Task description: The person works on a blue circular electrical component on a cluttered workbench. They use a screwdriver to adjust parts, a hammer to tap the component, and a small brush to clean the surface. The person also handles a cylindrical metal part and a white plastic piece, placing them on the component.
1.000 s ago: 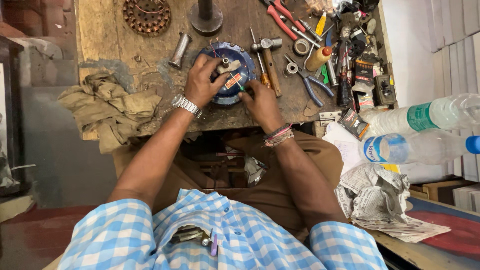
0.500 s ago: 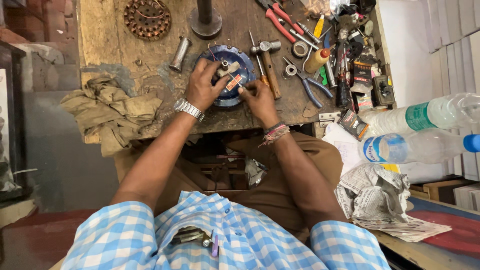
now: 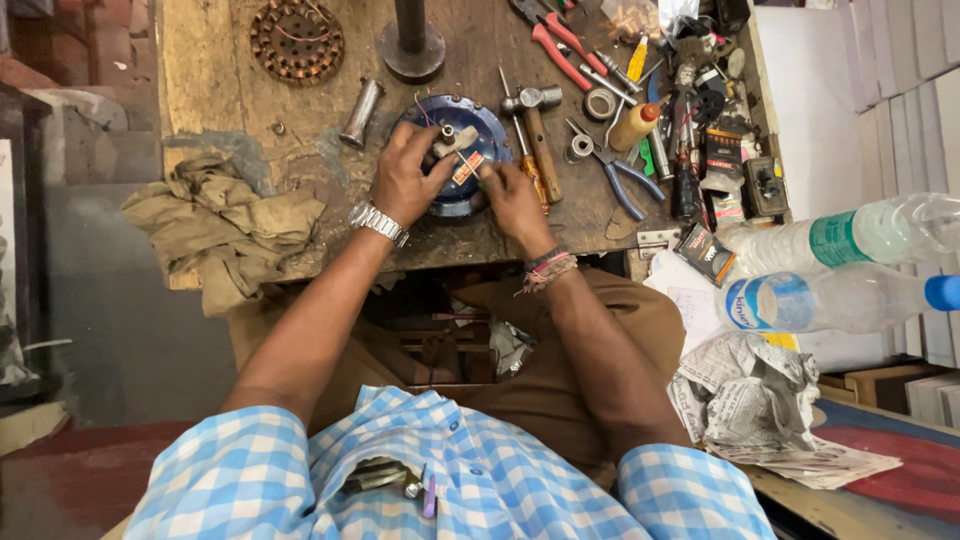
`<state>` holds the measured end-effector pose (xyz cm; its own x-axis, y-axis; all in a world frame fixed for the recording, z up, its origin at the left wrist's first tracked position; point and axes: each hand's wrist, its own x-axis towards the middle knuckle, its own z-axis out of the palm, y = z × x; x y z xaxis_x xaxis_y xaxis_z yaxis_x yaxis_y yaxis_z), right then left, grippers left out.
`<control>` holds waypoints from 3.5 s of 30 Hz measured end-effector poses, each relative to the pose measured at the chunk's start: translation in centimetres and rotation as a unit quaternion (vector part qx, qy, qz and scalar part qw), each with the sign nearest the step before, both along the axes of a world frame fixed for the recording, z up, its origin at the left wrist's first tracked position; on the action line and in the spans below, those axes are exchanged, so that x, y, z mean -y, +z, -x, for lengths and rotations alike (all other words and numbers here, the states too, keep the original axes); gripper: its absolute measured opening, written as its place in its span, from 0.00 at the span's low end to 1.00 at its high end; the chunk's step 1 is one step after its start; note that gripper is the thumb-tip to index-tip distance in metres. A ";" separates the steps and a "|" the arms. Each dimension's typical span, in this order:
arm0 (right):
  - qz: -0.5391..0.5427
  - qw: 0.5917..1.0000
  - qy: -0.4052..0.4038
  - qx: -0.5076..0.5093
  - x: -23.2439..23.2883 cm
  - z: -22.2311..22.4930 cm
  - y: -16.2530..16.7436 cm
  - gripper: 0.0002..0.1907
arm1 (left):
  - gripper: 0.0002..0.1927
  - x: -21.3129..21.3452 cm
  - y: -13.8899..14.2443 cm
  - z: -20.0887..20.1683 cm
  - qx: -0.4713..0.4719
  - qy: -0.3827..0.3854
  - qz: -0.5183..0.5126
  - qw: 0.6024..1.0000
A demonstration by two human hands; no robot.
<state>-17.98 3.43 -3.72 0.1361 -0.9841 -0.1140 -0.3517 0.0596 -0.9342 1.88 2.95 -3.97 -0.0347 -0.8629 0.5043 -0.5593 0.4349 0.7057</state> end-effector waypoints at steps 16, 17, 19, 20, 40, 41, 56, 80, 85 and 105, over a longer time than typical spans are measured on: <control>0.066 0.985 -0.055 -0.150 0.1 0.2 1.0 0.17 | 0.20 0.3 0.0 0.0 -0.012 -0.005 -0.005 1.000; 0.039 0.983 -0.054 -0.172 0.0 0.2 1.1 0.16 | 0.20 0.3 0.0 0.0 -0.009 -0.004 -0.005 1.000; 0.063 0.979 -0.042 -0.190 0.0 0.2 1.1 0.17 | 0.21 0.2 0.1 0.0 -0.013 0.001 -0.008 1.000; 0.114 0.975 -0.032 -0.187 -0.1 0.2 1.0 0.18 | 0.21 0.2 0.1 0.0 -0.016 0.003 -0.009 1.000; 0.102 0.985 -0.041 -0.131 0.4 0.5 1.0 0.16 | 0.24 0.5 0.6 0.7 0.005 -0.001 0.000 1.000; 0.162 0.980 -0.036 -0.112 0.5 0.5 1.0 0.19 | 0.24 0.5 0.6 0.7 0.007 -0.001 -0.007 1.000; 0.132 0.976 -0.027 -0.172 0.3 0.5 1.2 0.15 | 0.24 0.5 0.2 0.9 0.014 0.010 -0.029 0.999; 0.048 0.981 -0.027 -0.188 0.9 0.5 1.5 0.16 | 0.22 0.7 1.4 0.8 0.011 -0.001 0.000 1.000; 0.226 0.964 -0.021 -0.136 0.6 0.4 1.3 0.19 | 0.22 0.4 1.4 0.4 0.016 0.003 -0.010 1.000; 0.163 0.976 0.019 -0.143 -1.6 -0.5 1.0 0.18 | 0.23 0.5 0.7 0.3 0.022 -0.002 -0.003 1.000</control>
